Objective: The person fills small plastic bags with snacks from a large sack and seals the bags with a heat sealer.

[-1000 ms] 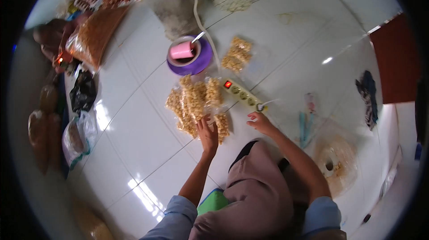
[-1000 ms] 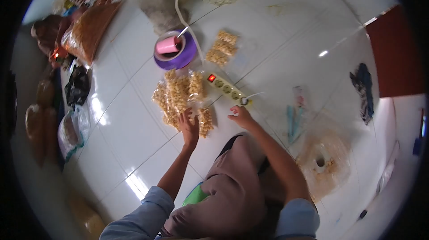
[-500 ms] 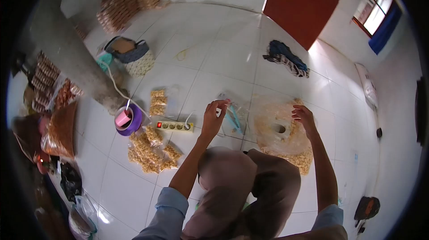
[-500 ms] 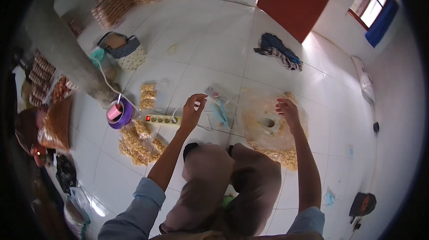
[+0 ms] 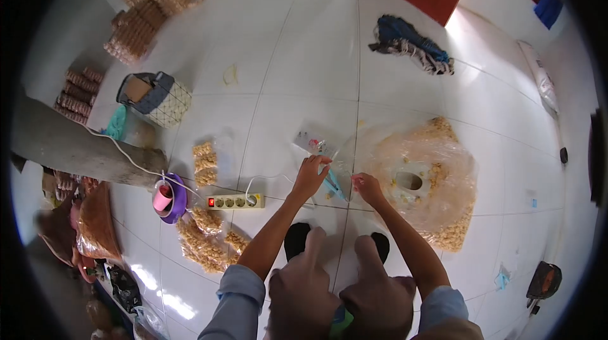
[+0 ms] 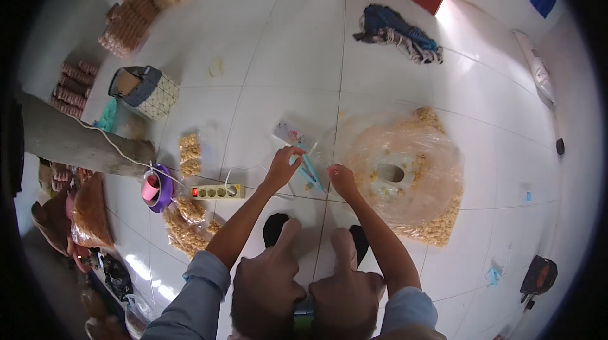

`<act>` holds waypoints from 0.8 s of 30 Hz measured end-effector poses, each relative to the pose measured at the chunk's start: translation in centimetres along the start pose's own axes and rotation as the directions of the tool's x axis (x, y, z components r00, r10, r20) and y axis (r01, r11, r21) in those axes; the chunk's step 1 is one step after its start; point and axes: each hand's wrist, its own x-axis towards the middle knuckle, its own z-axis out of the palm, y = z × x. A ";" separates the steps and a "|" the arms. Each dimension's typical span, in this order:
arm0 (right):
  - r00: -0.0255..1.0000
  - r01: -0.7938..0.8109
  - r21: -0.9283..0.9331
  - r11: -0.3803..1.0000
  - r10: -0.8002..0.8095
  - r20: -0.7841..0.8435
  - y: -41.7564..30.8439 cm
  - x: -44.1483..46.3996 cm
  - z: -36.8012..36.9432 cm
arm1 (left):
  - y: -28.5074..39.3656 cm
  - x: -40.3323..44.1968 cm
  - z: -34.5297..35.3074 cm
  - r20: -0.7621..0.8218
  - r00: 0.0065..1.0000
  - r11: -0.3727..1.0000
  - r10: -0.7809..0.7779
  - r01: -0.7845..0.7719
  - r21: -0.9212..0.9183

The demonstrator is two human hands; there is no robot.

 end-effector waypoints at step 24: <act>0.964 -0.021 0.347 0.938 0.110 -0.240 0.3 12.2 4.5 | -6.6 9.2 4.8 0.222 0.975 0.897 -0.014 -0.086 0.434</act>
